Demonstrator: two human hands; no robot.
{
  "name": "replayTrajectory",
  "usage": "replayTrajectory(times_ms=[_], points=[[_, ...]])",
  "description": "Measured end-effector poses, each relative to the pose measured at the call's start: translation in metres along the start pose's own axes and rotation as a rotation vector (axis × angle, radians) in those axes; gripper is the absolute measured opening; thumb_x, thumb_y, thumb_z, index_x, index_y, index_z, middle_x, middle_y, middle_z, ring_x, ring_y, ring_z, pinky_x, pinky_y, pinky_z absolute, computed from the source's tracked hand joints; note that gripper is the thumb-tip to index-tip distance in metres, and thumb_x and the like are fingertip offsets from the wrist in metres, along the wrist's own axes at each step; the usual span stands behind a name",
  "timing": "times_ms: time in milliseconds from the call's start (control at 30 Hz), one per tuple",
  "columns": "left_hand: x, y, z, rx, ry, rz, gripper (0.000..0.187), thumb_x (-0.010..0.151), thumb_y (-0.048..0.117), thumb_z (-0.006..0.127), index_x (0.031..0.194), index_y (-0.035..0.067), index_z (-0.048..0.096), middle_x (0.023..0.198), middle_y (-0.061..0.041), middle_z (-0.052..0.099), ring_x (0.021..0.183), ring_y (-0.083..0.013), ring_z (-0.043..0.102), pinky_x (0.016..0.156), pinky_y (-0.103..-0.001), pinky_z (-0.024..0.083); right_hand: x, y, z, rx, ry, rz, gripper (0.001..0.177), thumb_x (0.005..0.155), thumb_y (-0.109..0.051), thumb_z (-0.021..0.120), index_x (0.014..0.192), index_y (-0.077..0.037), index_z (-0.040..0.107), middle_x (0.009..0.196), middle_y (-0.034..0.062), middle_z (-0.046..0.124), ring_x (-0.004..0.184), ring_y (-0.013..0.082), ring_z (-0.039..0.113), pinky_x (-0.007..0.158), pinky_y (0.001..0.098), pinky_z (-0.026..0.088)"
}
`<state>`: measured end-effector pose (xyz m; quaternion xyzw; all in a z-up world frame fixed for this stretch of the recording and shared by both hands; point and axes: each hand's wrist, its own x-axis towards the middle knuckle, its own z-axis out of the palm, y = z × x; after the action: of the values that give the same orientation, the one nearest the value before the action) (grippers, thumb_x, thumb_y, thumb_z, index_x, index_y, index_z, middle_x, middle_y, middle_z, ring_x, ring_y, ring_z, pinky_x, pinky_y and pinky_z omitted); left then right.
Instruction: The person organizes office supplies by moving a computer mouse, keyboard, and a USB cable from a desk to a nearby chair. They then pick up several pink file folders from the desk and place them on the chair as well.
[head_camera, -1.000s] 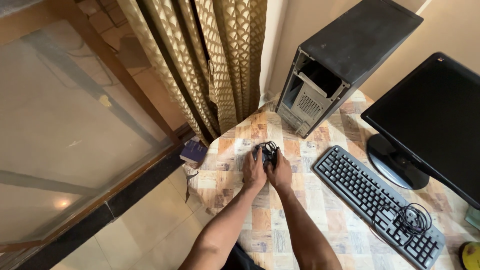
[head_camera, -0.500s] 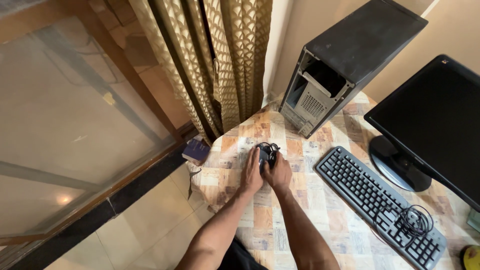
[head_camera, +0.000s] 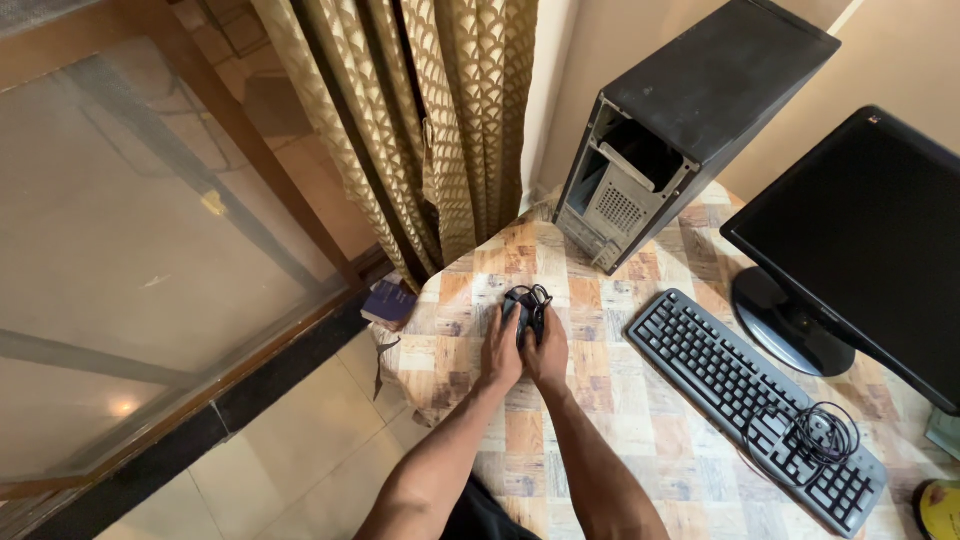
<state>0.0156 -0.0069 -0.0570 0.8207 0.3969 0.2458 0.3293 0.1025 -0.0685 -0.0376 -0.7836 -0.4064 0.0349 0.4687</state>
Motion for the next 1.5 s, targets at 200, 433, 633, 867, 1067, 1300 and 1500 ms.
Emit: replayTrajectory(times_ms=[200, 433, 633, 867, 1067, 1300, 1500], points=[[0.000, 0.011, -0.009, -0.032, -0.078, -0.092, 0.072, 0.093, -0.011, 0.045, 0.158, 0.019, 0.037, 0.168, -0.021, 0.021, 0.152, -0.0395, 0.028, 0.120, -0.045, 0.034, -0.003, 0.000, 0.002, -0.001, 0.014, 0.034, 0.061, 0.085, -0.006, 0.064, 0.143, 0.007, 0.048, 0.135, 0.0307, 0.060, 0.121, 0.0460, 0.060, 0.103, 0.0462, 0.049], [-0.004, 0.023, -0.018, -0.076, -0.078, -0.070, 0.069, 0.096, -0.010, 0.042, 0.158, 0.019, 0.037, 0.169, -0.020, 0.019, 0.153, -0.0388, 0.026, 0.121, -0.047, 0.031, -0.005, 0.000, -0.002, -0.041, 0.050, 0.002, 0.063, 0.086, -0.006, 0.065, 0.145, 0.009, 0.047, 0.137, 0.0320, 0.058, 0.125, 0.0468, 0.058, 0.107, 0.0464, 0.047], [-0.005, 0.030, -0.018, -0.102, -0.055, -0.042, 0.067, 0.097, -0.007, 0.041, 0.157, 0.021, 0.041, 0.169, -0.018, 0.021, 0.153, -0.0378, 0.029, 0.122, -0.043, 0.033, -0.004, -0.012, -0.015, -0.029, 0.054, 0.040, 0.062, 0.088, -0.006, 0.063, 0.146, 0.008, 0.045, 0.139, 0.0316, 0.058, 0.126, 0.0454, 0.059, 0.108, 0.0458, 0.047], [-0.005, 0.042, -0.016, -0.106, -0.043, 0.026, 0.061, 0.100, 0.000, 0.043, 0.158, 0.019, 0.039, 0.169, -0.020, 0.020, 0.154, -0.0382, 0.026, 0.123, -0.043, 0.029, -0.005, -0.025, -0.032, -0.029, 0.121, 0.033, 0.060, 0.088, -0.005, 0.063, 0.144, 0.008, 0.048, 0.138, 0.0307, 0.059, 0.124, 0.0462, 0.059, 0.106, 0.0470, 0.047], [-0.007, 0.060, -0.017, -0.207, -0.066, 0.046, 0.055, 0.104, 0.004, 0.044, 0.158, 0.018, 0.040, 0.169, -0.020, 0.017, 0.154, -0.0387, 0.025, 0.123, -0.042, 0.027, -0.003, -0.027, -0.047, -0.046, 0.163, 0.010, 0.059, 0.089, -0.005, 0.063, 0.144, 0.007, 0.048, 0.138, 0.0306, 0.059, 0.124, 0.0459, 0.059, 0.106, 0.0460, 0.047], [-0.006, 0.084, -0.017, -0.202, -0.037, 0.153, 0.056, 0.102, 0.002, 0.046, 0.157, 0.012, 0.042, 0.169, -0.024, 0.020, 0.153, -0.0400, 0.028, 0.123, -0.042, 0.029, 0.002, -0.030, -0.068, -0.062, 0.242, 0.001, 0.059, 0.087, -0.004, 0.063, 0.143, 0.008, 0.050, 0.138, 0.0306, 0.059, 0.127, 0.0447, 0.059, 0.107, 0.0450, 0.047], [-0.017, 0.119, -0.041, -0.130, -0.038, 0.146, 0.057, 0.098, 0.003, 0.051, 0.154, 0.011, 0.045, 0.166, -0.025, 0.024, 0.150, -0.0413, 0.032, 0.119, -0.043, 0.034, 0.001, -0.053, -0.091, -0.004, 0.316, 0.021, 0.059, 0.085, -0.003, 0.063, 0.142, 0.007, 0.053, 0.138, 0.0305, 0.061, 0.126, 0.0443, 0.060, 0.107, 0.0448, 0.047]])
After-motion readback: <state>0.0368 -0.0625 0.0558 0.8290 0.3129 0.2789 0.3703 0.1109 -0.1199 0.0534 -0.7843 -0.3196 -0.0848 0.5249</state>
